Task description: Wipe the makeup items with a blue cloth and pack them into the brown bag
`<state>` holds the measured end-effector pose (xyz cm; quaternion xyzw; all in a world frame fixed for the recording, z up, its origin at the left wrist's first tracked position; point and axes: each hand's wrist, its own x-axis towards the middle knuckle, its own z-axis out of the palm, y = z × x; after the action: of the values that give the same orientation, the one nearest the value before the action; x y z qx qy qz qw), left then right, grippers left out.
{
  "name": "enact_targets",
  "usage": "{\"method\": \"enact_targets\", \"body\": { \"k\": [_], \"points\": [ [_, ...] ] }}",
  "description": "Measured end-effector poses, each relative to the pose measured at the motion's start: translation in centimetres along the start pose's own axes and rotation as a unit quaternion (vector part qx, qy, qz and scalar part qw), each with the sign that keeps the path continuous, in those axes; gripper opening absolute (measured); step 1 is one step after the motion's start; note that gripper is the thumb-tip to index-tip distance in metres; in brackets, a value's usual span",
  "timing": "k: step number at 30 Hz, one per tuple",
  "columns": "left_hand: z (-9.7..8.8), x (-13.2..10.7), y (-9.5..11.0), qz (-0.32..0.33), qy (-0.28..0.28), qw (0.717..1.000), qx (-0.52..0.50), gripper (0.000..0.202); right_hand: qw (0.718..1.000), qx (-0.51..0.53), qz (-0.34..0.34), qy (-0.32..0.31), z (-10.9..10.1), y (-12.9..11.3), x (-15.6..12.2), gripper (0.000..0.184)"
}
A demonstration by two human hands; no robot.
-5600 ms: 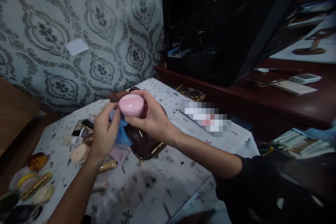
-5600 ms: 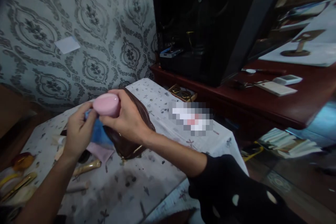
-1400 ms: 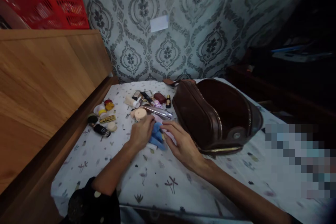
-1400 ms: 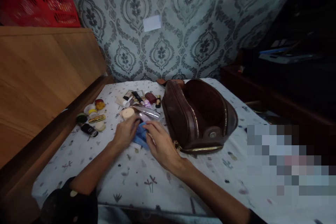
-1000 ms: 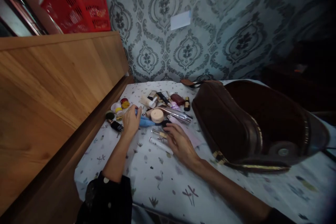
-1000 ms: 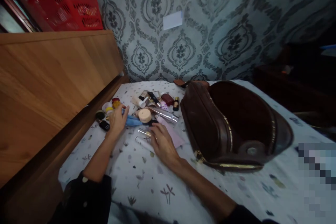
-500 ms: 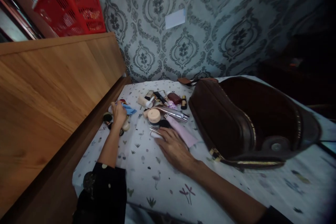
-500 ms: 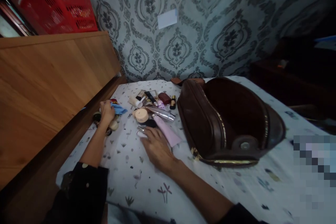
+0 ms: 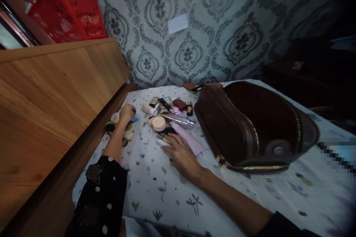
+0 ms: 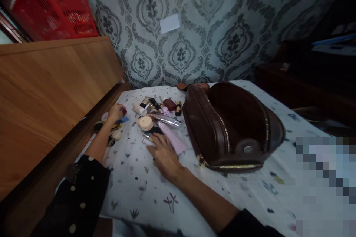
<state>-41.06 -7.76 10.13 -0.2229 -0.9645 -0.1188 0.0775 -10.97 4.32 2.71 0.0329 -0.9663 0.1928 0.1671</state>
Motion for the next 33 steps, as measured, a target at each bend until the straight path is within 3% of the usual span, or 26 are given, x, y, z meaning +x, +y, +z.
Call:
{"method": "enact_targets", "body": {
  "k": [5, 10, 15, 18, 23, 28, 30, 33],
  "points": [
    [-0.1, -0.3, 1.2, 0.016, 0.0, 1.0, 0.006, 0.025, 1.0, -0.008, -0.014, 0.019, 0.3, 0.0, 0.1, 0.046],
    [0.7, -1.7, 2.1, 0.018, -0.058, 0.998, 0.026, 0.036, 0.999, -0.004, -0.027, 0.033, 0.5, 0.2, 0.2, 0.035],
    [-1.3, -4.5, 2.5, 0.083, -0.069, 0.993, 0.037, 0.022, 0.999, -0.001, -0.024, 0.04, 0.6, 0.2, 0.2, 0.031],
    [-2.7, -6.0, 2.4, 0.113, -0.052, 0.991, 0.047, 0.028, 0.999, -0.001, -0.023, 0.038, 0.4, -0.1, 0.2, 0.03],
    [-2.5, -7.8, 2.8, 0.143, -0.051, 0.987, 0.052, 0.045, 0.999, -0.008, -0.017, 0.028, 0.1, -0.3, 0.3, 0.028],
    [-2.9, -10.0, 4.1, 0.179, -0.088, 0.979, 0.039, 0.043, 0.999, -0.03, -0.018, 0.007, -0.2, -0.9, 0.1, 0.031],
    [-3.3, -10.5, 3.6, 0.17, -0.1, 0.978, 0.067, 0.045, 0.999, -0.049, -0.022, 0.007, -0.2, -1.1, 0.0, 0.026],
    [-2.5, -10.1, 0.9, 0.16, -0.123, 0.974, 0.098, 0.05, 0.996, -0.088, -0.03, 0.016, -0.4, -1.2, -0.2, 0.022]
  ]
}}
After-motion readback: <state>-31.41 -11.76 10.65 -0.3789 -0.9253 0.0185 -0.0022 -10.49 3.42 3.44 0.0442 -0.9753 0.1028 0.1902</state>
